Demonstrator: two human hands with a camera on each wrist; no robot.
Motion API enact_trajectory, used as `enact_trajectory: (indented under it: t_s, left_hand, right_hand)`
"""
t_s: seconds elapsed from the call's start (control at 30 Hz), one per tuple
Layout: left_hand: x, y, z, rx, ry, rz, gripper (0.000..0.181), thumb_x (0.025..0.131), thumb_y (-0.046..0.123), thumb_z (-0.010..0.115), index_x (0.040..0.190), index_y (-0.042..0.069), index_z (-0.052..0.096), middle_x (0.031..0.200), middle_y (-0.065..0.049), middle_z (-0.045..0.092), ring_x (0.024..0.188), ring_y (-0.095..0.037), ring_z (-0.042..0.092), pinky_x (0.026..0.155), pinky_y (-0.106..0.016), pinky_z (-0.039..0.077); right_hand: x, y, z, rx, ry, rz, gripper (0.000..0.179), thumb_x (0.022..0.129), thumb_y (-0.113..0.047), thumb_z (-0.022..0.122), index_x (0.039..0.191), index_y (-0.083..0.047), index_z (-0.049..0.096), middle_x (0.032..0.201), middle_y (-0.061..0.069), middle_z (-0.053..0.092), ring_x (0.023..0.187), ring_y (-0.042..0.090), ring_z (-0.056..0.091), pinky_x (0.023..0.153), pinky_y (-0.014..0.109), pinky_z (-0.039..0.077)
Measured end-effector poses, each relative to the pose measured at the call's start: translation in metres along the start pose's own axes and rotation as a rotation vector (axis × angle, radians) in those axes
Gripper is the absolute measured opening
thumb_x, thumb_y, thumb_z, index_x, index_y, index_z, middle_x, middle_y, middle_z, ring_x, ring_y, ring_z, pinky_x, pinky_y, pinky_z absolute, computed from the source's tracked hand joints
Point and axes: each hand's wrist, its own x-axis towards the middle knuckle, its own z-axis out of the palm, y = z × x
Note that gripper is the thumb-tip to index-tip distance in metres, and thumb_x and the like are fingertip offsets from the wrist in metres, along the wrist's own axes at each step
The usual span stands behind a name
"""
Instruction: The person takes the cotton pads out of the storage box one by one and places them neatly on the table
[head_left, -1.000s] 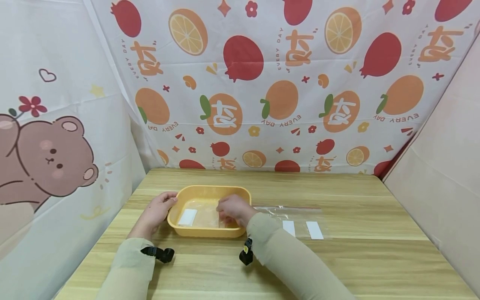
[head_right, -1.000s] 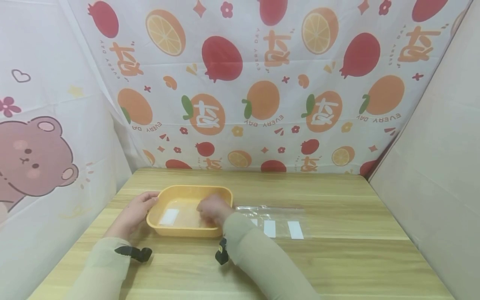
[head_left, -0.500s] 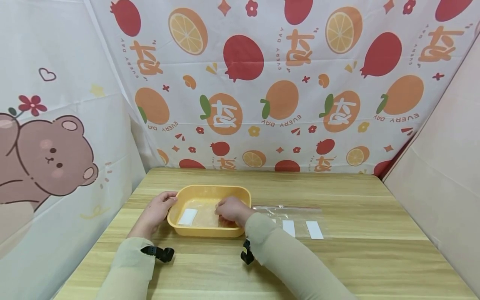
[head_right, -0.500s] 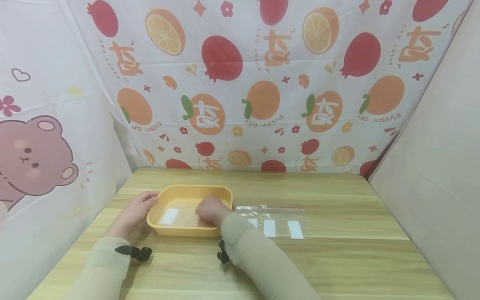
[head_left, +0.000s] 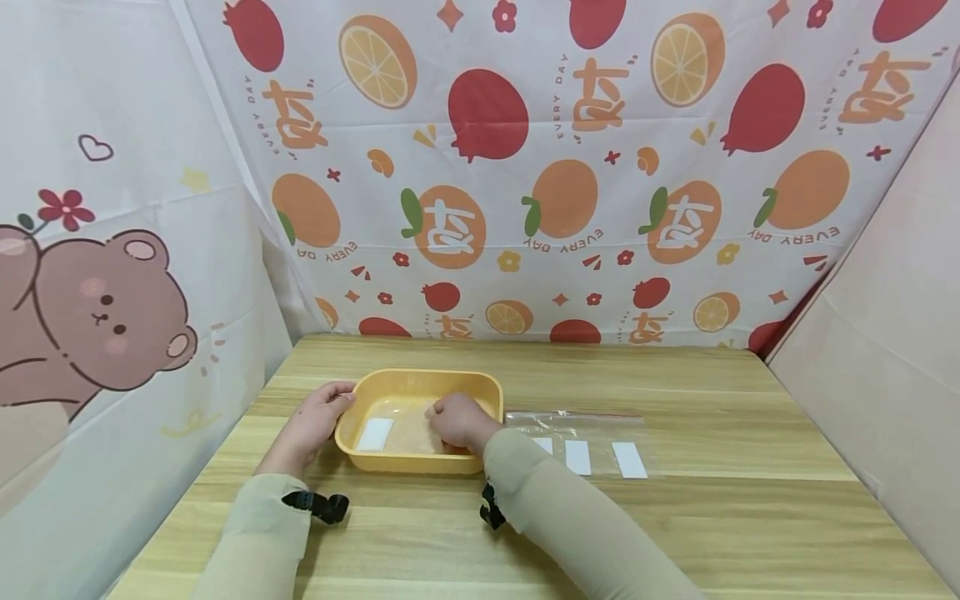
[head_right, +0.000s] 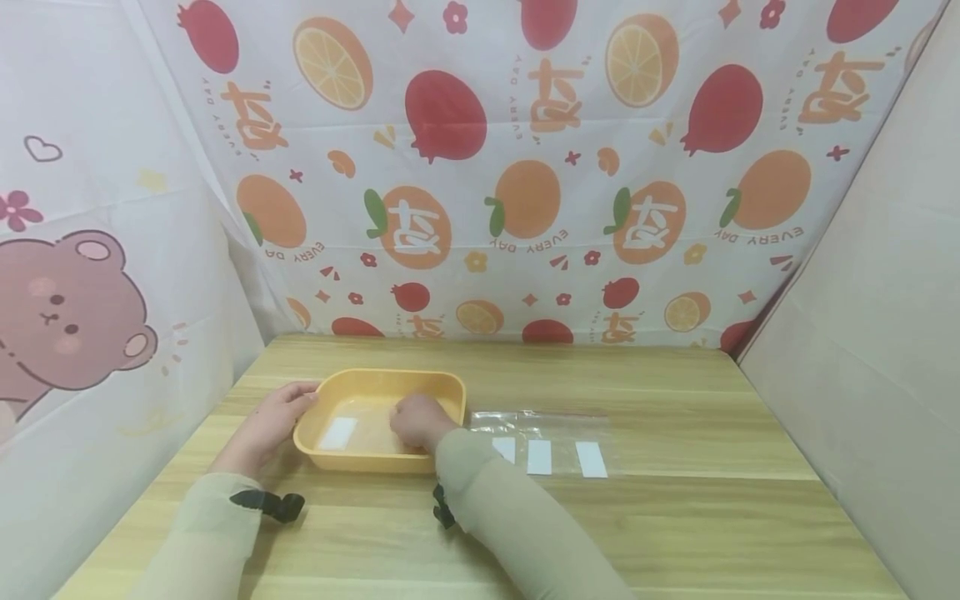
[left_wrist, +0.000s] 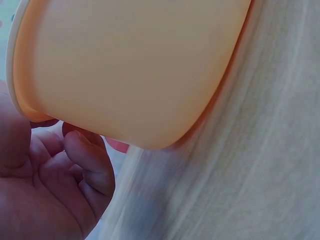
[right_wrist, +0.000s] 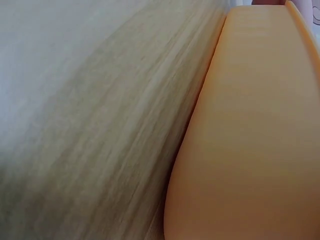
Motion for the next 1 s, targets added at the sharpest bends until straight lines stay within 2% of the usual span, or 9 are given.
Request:
enact_trajectory:
  t_s: [0.03,0.13,0.2,0.27,0.33,0.43,0.6,0.77,1.0]
  left_hand:
    - [0.0,0.0,0.0,-0.002,0.0,0.0,0.047,0.111,0.027,0.041,0.147,-0.002,0.043,0.143,-0.026,0.048,0.113,-0.026,0.058,0.082,-0.03,0.054]
    - [0.001,0.0,-0.001,-0.001,0.002,0.001,0.046,0.111,0.026,0.041,0.148,-0.002,0.042,0.143,-0.026,0.047,0.115,-0.026,0.057,0.082,-0.029,0.054]
    - [0.001,0.0,-0.002,-0.001,0.004,-0.001,0.046,0.111,0.027,0.041,0.148,-0.002,0.042,0.144,-0.026,0.047,0.116,-0.027,0.056,0.082,-0.029,0.054]
    - [0.001,0.0,-0.002,0.003,0.006,-0.005,0.047,0.111,0.027,0.041,0.148,-0.002,0.042,0.144,-0.026,0.047,0.118,-0.028,0.055,0.082,-0.029,0.054]
    - [0.0,0.0,-0.003,0.006,0.007,-0.011,0.047,0.111,0.028,0.041,0.148,-0.001,0.043,0.144,-0.025,0.047,0.118,-0.029,0.055,0.082,-0.029,0.054]
    - [0.0,0.0,-0.003,0.012,0.006,-0.012,0.047,0.111,0.028,0.041,0.148,-0.001,0.043,0.144,-0.025,0.047,0.117,-0.028,0.055,0.082,-0.029,0.054]
    - [-0.001,0.0,-0.003,0.001,0.002,0.001,0.045,0.111,0.026,0.041,0.146,-0.002,0.044,0.142,-0.025,0.049,0.112,-0.025,0.058,0.08,-0.029,0.054]
    - [-0.001,0.001,-0.001,0.0,0.004,0.006,0.044,0.111,0.025,0.041,0.146,-0.002,0.045,0.14,-0.026,0.05,0.107,-0.022,0.059,0.078,-0.029,0.054]
    - [0.0,0.001,-0.001,-0.006,-0.003,0.001,0.045,0.111,0.025,0.041,0.146,-0.002,0.043,0.142,-0.028,0.048,0.107,-0.022,0.061,0.079,-0.031,0.056]
  right_hand:
    - [0.001,0.0,0.0,-0.013,0.001,-0.017,0.047,0.106,-0.018,0.054,0.061,-0.011,0.044,0.052,0.003,0.045,0.043,0.014,0.042,0.042,0.025,0.034]
    - [0.002,-0.001,0.003,0.036,0.02,-0.054,0.039,0.106,-0.017,0.053,0.069,-0.005,0.058,0.074,0.0,0.063,0.048,0.011,0.042,0.046,0.023,0.037]
    - [0.003,-0.002,0.005,0.14,0.022,-0.049,0.028,0.105,-0.014,0.052,0.088,-0.001,0.071,0.097,-0.001,0.07,0.053,0.01,0.047,0.048,0.022,0.041]
    - [0.002,-0.004,0.007,0.281,0.015,-0.021,0.025,0.104,-0.01,0.05,0.11,0.0,0.072,0.113,0.004,0.071,0.06,0.012,0.053,0.05,0.024,0.044]
    - [0.002,-0.006,0.008,0.396,0.009,0.015,0.029,0.105,-0.01,0.049,0.126,-0.002,0.068,0.112,0.01,0.071,0.067,0.016,0.061,0.051,0.027,0.049]
    - [0.001,-0.008,0.007,0.497,0.011,0.045,0.033,0.108,-0.015,0.045,0.132,-0.002,0.063,0.108,0.016,0.071,0.082,0.026,0.069,0.06,0.036,0.057]
    - [0.0,-0.012,0.002,0.558,0.028,0.053,0.035,0.109,-0.017,0.043,0.136,-0.002,0.059,0.113,0.017,0.072,0.096,0.032,0.071,0.073,0.045,0.06]
    - [-0.005,-0.016,-0.007,0.51,0.028,0.015,0.035,0.106,-0.007,0.044,0.138,-0.002,0.059,0.109,0.013,0.072,0.096,0.027,0.071,0.076,0.043,0.059]
    - [-0.014,-0.021,-0.024,0.284,0.042,-0.063,0.027,0.104,-0.008,0.055,0.128,-0.005,0.065,0.1,0.005,0.072,0.088,0.021,0.07,0.076,0.038,0.059]
